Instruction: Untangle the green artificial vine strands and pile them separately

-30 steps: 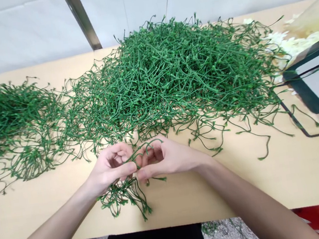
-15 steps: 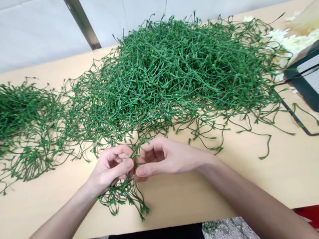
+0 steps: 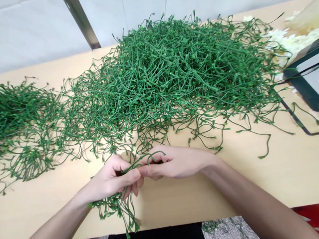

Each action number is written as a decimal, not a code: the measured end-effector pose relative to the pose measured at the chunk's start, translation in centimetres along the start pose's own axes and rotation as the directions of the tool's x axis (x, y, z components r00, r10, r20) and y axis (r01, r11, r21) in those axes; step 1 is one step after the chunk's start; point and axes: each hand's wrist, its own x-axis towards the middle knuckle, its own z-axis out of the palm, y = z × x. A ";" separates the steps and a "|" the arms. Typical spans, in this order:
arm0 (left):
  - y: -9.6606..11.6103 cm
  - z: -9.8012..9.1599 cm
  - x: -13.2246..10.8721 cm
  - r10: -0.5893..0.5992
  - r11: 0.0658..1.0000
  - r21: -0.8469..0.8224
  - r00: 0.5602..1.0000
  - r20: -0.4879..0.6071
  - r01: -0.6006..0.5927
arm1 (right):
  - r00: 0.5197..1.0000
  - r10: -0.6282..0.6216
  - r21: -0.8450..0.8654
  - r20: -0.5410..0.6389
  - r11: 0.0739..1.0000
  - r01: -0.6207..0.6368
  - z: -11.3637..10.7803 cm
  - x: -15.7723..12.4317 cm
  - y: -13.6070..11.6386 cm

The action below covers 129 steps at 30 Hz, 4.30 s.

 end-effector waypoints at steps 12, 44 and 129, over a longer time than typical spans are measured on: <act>-0.4 -0.2 0.2 0.231 0.969 -0.081 0.973 -0.030 -0.233 | 0.991 -0.085 0.292 -0.105 0.950 0.113 2.4 1.5 1.6; 0.1 1.3 0.5 0.230 0.836 -0.428 0.927 -0.295 -0.343 | 0.329 -0.381 -0.295 -0.864 0.913 0.282 0.5 2.0 1.8; -0.3 0.3 1.1 0.162 0.936 -0.233 0.910 -0.381 -0.264 | 0.988 -0.001 0.312 -0.153 0.949 0.049 0.1 1.5 1.4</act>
